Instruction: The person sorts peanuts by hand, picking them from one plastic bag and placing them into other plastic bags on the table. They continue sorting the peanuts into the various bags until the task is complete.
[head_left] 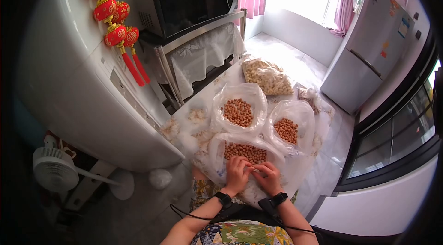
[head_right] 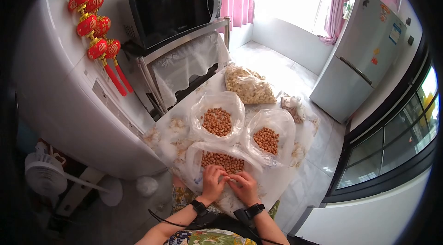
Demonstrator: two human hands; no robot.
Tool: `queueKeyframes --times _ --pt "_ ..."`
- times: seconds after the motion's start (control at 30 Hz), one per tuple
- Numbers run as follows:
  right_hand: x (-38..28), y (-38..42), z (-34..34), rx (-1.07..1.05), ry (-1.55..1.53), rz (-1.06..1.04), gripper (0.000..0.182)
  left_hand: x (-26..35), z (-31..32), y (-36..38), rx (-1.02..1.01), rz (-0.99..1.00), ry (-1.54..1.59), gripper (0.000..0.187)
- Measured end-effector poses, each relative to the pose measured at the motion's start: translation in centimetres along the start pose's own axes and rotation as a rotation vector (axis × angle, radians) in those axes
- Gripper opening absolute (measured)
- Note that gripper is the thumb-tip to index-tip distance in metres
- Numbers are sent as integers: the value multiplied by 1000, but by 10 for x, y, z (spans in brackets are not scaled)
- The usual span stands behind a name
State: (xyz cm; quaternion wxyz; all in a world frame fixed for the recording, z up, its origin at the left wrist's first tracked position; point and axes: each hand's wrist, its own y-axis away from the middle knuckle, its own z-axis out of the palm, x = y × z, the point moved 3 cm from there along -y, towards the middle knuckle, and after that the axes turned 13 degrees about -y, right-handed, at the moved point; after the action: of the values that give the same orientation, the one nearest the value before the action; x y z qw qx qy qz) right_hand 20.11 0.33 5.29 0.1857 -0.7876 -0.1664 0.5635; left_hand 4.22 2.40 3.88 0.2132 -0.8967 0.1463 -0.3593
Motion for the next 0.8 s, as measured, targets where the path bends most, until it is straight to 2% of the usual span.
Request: queueKeyframes --times 0.23,0.3,0.4,0.53,0.6,0.7,0.8 --pt "-2 -1 2 -12 36 0 17 0 -2 1 -5 68 -19 18" --pt "-8 -3 1 -1 3 108 15 2 -3 0 10 71 -35 16" --pt "-7 -3 0 68 -14 92 17 4 -3 0 46 66 -27 14" --pt "-19 -12 -6 52 7 46 16 3 -6 -2 52 68 -19 14" --pt "-39 -27 -16 118 40 -35 18 5 -8 -1 57 72 -12 15" --pt "-45 -63 -42 222 105 -50 14 6 -8 -1 76 72 9 15" --pt "-5 -94 -64 211 159 107 11 3 -7 -1 70 90 0 12"
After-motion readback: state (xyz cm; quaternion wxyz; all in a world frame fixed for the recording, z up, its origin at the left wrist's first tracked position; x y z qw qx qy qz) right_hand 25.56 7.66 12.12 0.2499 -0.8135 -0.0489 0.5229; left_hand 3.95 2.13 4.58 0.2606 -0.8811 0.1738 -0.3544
